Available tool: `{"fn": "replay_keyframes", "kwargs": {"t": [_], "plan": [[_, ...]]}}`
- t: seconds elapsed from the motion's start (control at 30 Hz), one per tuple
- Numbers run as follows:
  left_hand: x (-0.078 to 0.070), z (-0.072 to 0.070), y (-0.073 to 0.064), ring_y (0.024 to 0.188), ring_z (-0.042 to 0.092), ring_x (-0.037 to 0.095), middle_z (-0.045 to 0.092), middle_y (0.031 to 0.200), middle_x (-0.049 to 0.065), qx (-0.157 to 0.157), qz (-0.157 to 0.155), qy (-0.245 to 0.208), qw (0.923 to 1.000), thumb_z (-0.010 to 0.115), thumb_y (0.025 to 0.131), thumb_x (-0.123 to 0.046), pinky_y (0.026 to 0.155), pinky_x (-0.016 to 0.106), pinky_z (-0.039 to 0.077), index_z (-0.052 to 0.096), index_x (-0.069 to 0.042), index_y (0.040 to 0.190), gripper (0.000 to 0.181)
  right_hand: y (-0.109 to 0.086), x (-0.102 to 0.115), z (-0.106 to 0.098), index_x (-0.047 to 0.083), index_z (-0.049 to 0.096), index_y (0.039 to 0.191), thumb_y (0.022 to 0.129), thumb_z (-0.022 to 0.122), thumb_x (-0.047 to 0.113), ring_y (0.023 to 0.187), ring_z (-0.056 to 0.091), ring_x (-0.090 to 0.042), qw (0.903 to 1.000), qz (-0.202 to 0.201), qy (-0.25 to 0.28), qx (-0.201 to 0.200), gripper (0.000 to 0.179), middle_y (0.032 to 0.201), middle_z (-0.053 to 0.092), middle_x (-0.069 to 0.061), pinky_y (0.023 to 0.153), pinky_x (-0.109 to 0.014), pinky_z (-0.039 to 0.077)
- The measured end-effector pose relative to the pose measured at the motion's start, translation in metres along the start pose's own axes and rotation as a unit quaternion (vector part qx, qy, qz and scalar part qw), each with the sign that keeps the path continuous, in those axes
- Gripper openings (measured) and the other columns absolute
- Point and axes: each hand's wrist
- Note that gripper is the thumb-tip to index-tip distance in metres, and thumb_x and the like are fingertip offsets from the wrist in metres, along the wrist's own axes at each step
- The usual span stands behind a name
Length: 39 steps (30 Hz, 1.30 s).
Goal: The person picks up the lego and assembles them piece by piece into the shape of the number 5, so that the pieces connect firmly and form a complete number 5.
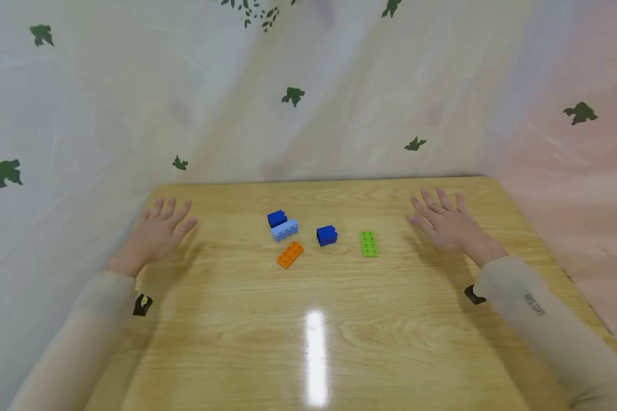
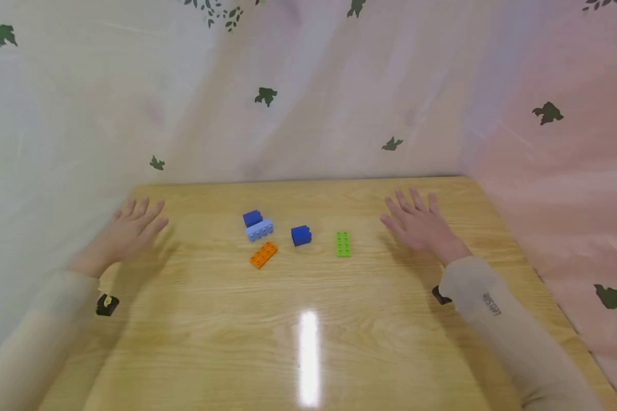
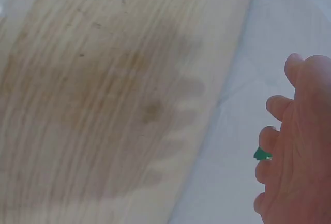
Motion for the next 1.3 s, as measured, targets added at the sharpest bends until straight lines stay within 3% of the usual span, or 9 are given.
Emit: {"fn": "replay_keyframes", "kwargs": {"t": [0.1,0.3,0.5,0.67,0.87,1.03,1.1,1.23,1.3], "plan": [[-0.007,-0.012,0.005,0.146,-0.010,0.057,0.000,0.161,0.036,0.006,0.008,-0.061,0.9981,0.022,0.109,-0.055,0.113,0.073,0.000,0.010,-0.003,0.161,0.075,0.001,0.003,-0.007,0.012,0.009,0.164,0.108,0.022,0.058,0.150,-0.014,-0.046,0.9994,-0.008,0.033,0.009,0.073,0.167,-0.001,-0.022,0.109,-0.070,-0.020],[-0.034,-0.033,0.008,0.152,-0.011,0.038,-0.004,0.169,0.007,0.038,0.014,-0.193,0.9803,0.026,0.106,-0.062,0.117,0.067,0.000,-0.001,-0.024,0.163,0.074,0.005,0.009,-0.019,0.018,0.005,0.164,0.109,0.025,0.056,0.150,-0.012,-0.046,0.9890,-0.023,0.145,0.024,0.070,0.168,-0.004,-0.016,0.112,-0.071,-0.012],[-0.054,-0.037,0.012,0.154,0.000,0.024,0.000,0.167,-0.012,0.057,0.016,-0.271,0.9607,0.028,0.102,-0.069,0.119,0.063,0.007,-0.001,-0.048,0.158,0.067,0.010,0.017,-0.026,0.025,0.002,0.164,0.108,0.031,0.055,0.150,0.014,-0.045,0.9680,-0.029,0.249,0.020,0.070,0.169,0.006,-0.012,0.117,-0.067,0.013],[-0.067,-0.029,0.016,0.154,0.014,0.025,0.007,0.167,-0.014,0.068,0.039,-0.343,0.9359,0.032,0.104,-0.065,0.119,0.060,0.018,0.005,-0.047,0.159,0.064,0.013,0.022,-0.029,0.028,0.006,0.164,0.108,0.039,0.052,0.143,0.036,-0.042,0.9449,-0.037,0.325,0.008,0.070,0.164,0.026,-0.015,0.113,-0.064,0.030],[-0.088,-0.008,0.024,0.150,0.026,0.032,0.020,0.167,0.002,0.093,0.086,-0.415,0.9008,0.035,0.109,-0.052,0.118,0.058,0.025,0.009,-0.045,0.161,0.058,0.018,0.026,-0.020,0.021,0.010,0.164,0.109,0.046,0.039,0.132,0.048,-0.048,0.9173,-0.067,0.392,0.016,0.069,0.157,0.035,-0.026,0.103,-0.063,0.044],[-0.108,0.009,0.026,0.142,0.043,0.033,0.034,0.161,0.011,0.125,0.114,-0.455,0.8740,0.036,0.110,-0.048,0.113,0.057,0.035,0.020,-0.042,0.160,0.054,0.021,0.033,-0.006,0.019,0.019,0.164,0.109,0.048,0.038,0.118,0.060,-0.045,0.9143,-0.065,0.399,0.025,0.065,0.147,0.044,-0.026,0.097,-0.055,0.052],[-0.115,0.017,0.027,0.137,0.047,0.037,0.039,0.157,0.016,0.139,0.120,-0.482,0.8567,0.038,0.110,-0.046,0.110,0.057,0.039,0.025,-0.038,0.160,0.053,0.022,0.035,0.000,0.018,0.021,0.163,0.109,0.048,0.037,0.114,0.062,-0.044,0.9091,-0.067,0.410,0.032,0.064,0.145,0.046,-0.026,0.093,-0.053,0.054],[-0.127,0.033,0.030,0.132,0.048,0.048,0.040,0.151,0.028,0.165,0.121,-0.552,0.8085,0.043,0.110,-0.039,0.106,0.059,0.043,0.026,-0.027,0.161,0.055,0.025,0.039,0.012,0.016,0.026,0.162,0.108,0.050,0.036,0.109,0.065,-0.041,0.9013,-0.064,0.426,0.048,0.062,0.141,0.048,-0.025,0.087,-0.050,0.057],[-0.134,0.041,0.031,0.132,0.049,0.048,0.041,0.150,0.028,0.175,0.110,-0.574,0.7920,0.045,0.110,-0.037,0.105,0.059,0.044,0.024,-0.023,0.161,0.058,0.026,0.040,0.016,0.013,0.027,0.161,0.108,0.051,0.036,0.106,0.066,-0.039,0.8995,-0.062,0.429,0.057,0.063,0.139,0.048,-0.025,0.085,-0.049,0.058]]}}
Point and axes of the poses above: each hand's wrist, its own y-axis towards the middle knuckle, its own z-axis out of the palm, x = y × z
